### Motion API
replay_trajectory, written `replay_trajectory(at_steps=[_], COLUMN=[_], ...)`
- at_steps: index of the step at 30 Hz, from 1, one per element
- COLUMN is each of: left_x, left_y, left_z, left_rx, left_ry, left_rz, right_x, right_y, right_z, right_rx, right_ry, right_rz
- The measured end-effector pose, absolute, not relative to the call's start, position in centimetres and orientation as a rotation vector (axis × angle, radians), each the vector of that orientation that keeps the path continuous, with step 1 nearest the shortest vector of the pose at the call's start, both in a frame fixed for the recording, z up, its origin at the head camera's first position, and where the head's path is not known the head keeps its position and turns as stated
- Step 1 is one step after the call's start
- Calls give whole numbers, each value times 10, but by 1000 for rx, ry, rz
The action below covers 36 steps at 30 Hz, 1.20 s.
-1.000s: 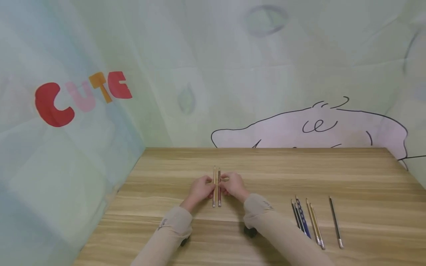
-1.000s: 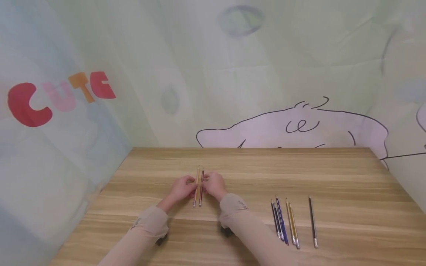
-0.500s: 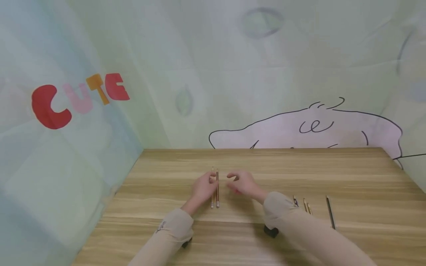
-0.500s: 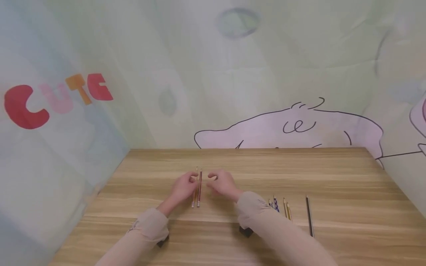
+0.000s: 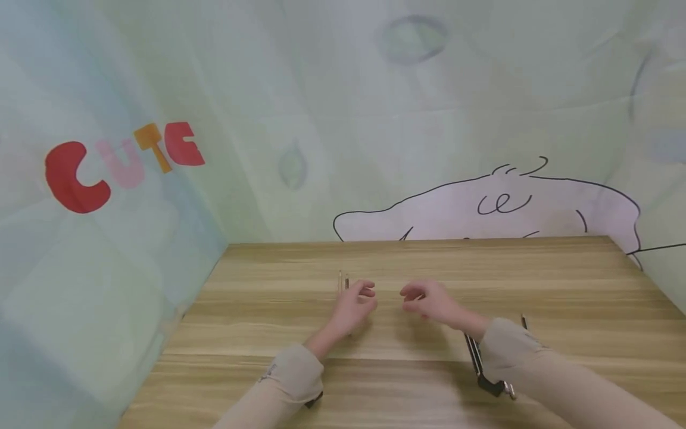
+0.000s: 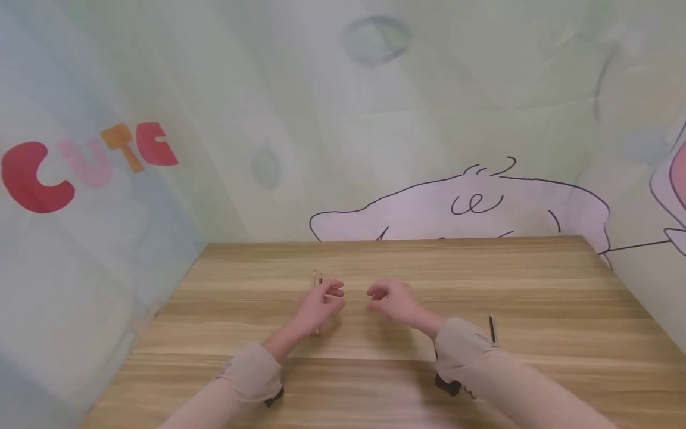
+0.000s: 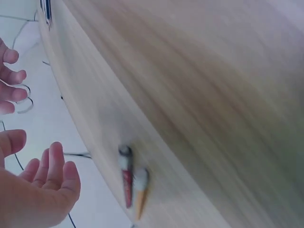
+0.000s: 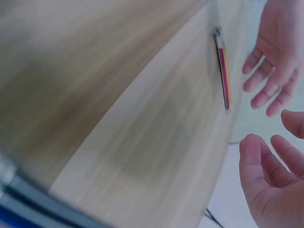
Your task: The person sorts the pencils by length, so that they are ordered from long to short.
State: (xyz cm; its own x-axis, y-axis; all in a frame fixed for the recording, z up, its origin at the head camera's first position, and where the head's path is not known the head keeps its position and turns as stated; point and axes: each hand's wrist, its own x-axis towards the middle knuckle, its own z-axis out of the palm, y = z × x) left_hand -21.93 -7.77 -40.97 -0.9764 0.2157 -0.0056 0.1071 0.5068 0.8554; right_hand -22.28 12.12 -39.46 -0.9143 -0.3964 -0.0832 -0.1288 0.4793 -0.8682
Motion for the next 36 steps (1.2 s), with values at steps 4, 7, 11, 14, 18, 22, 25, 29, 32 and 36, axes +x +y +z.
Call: replay_trajectory(at_steps=[4,7,11,14,18,22,25,29,32,36], left_x=[-214,-211,-207,-205,-203,-202,-200,-198,-196,-192], left_y=[-65,-56,-44,-34,-20,-8,0,9,14,20], left_z=[-408,-408,-408,-408,-407,-408,-409,-409,-408,-407], left_rx=[329,367,395,402,405,408,415,415,406,405], left_ry=[2594,2559,2498,2467,2431,2395,2385,2368,2340,2319], left_rz=[1476,1476,1482,1502,1544,1584,1600,1626,1647,1648], right_x=[-216,-211,-205,-202,-197,-192,-189,-186,-184,-181], right_y=[144,159,178,192,209,224,233,245,253,263], right_z=[-389,-384,-379,-377,-375,-369,-366,-365,-367,-370], right_rx=[-443,-439,-427,-411,-398,-402,-398,-368,-341,-332], right_ry=[2439,2431,2447,2461,2457,2477,2508,2533,2554,2565], right_rz=[-1410,-1404,-1401,-1415,-1453,-1474,-1478,-1486,-1495,-1520])
